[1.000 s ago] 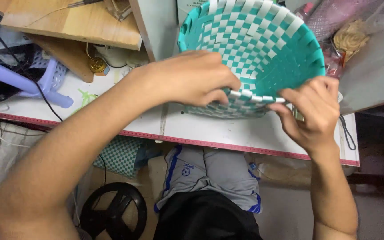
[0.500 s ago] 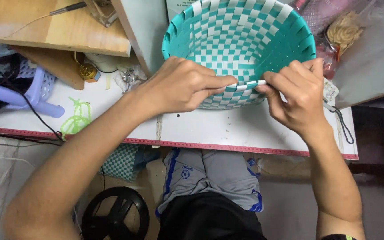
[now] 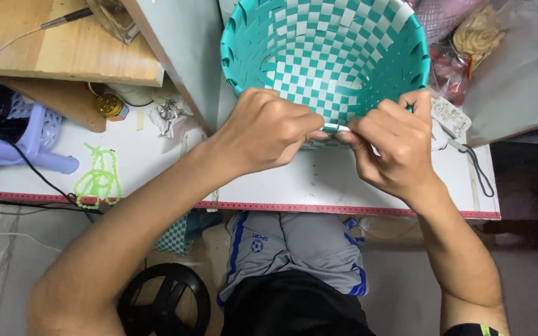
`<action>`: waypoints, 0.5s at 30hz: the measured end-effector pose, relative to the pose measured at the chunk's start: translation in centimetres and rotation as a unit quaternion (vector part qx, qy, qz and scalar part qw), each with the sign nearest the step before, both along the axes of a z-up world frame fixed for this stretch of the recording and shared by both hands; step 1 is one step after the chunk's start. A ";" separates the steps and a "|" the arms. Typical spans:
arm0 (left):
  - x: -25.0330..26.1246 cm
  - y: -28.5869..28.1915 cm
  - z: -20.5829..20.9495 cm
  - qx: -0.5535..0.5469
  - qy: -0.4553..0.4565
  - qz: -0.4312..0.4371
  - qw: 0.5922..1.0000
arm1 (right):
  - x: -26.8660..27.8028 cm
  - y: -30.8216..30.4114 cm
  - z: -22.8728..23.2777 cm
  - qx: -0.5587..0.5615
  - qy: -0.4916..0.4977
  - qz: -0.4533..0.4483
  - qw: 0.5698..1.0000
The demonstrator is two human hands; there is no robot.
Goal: Finishing a woven plastic basket by tucking in the loose ends of the weave and attaching a plastic handle.
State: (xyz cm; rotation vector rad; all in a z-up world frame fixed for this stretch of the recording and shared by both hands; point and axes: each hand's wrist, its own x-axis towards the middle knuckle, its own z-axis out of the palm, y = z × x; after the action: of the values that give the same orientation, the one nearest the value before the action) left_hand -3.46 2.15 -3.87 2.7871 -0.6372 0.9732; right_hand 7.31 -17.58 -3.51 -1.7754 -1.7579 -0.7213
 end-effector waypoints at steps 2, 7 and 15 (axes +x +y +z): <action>0.1 -0.1 -0.2 -0.007 0.014 -0.005 1.000 | 0.2 -0.2 0.4 -0.014 -0.002 0.016 1.000; -0.8 -1.0 -1.1 -0.006 0.074 -0.029 0.997 | 0.3 -1.6 -0.7 -0.047 -0.018 0.036 0.998; -5.0 -4.0 -3.1 0.104 -0.009 0.058 0.993 | -3.0 -2.6 -3.7 -0.034 -0.109 -0.032 0.993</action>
State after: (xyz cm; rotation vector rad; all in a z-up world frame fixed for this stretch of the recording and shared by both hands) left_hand -8.46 -1.90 -6.95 3.0304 -0.6179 1.0076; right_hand 4.34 -20.19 -7.25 -1.8645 -1.8924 -0.9229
